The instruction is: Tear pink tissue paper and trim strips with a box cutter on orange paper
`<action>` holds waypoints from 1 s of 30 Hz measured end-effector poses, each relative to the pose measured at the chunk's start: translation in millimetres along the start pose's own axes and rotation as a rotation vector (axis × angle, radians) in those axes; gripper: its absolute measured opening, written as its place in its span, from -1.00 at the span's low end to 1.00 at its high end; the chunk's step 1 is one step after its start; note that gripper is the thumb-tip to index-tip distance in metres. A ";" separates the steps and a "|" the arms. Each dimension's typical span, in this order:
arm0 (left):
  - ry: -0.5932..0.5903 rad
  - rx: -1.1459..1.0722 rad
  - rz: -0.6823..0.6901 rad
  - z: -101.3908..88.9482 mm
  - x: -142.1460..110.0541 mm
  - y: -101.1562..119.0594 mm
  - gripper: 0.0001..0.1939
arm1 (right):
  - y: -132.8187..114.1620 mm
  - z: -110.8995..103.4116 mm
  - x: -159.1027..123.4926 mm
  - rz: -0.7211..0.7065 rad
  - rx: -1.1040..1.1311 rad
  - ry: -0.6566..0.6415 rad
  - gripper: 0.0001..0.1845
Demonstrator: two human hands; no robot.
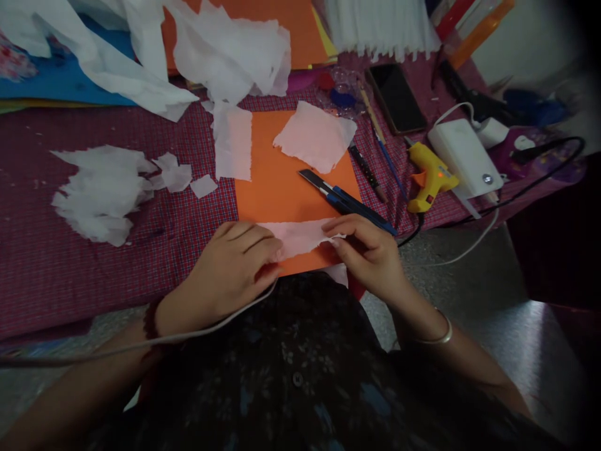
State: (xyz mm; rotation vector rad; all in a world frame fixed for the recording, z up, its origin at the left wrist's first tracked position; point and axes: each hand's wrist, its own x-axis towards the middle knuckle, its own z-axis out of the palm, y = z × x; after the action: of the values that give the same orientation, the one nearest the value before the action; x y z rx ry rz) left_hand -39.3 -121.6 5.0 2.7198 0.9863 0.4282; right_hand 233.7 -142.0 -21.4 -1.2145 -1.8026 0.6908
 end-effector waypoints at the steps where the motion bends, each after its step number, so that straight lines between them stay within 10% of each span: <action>1: -0.017 -0.005 -0.001 3.6 1.6 -1.6 -0.80 | 0.1 -0.6 -1.8 -0.008 -0.019 0.012 -0.90; 14: 0.179 -0.214 -0.124 2.2 -6.8 -24.5 -0.93 | -3.7 -2.2 -2.1 0.057 -0.272 -0.028 -0.87; 30: -0.029 -0.119 -0.250 -4.6 10.1 -31.0 -0.69 | -1.4 -0.7 6.1 0.171 -0.411 -0.081 -0.89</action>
State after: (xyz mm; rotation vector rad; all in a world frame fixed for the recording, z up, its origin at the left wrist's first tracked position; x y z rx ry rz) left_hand -51.7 -91.3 2.1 2.4499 1.2311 0.3873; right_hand 232.5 -136.9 -17.9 -1.6463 -1.9863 0.4804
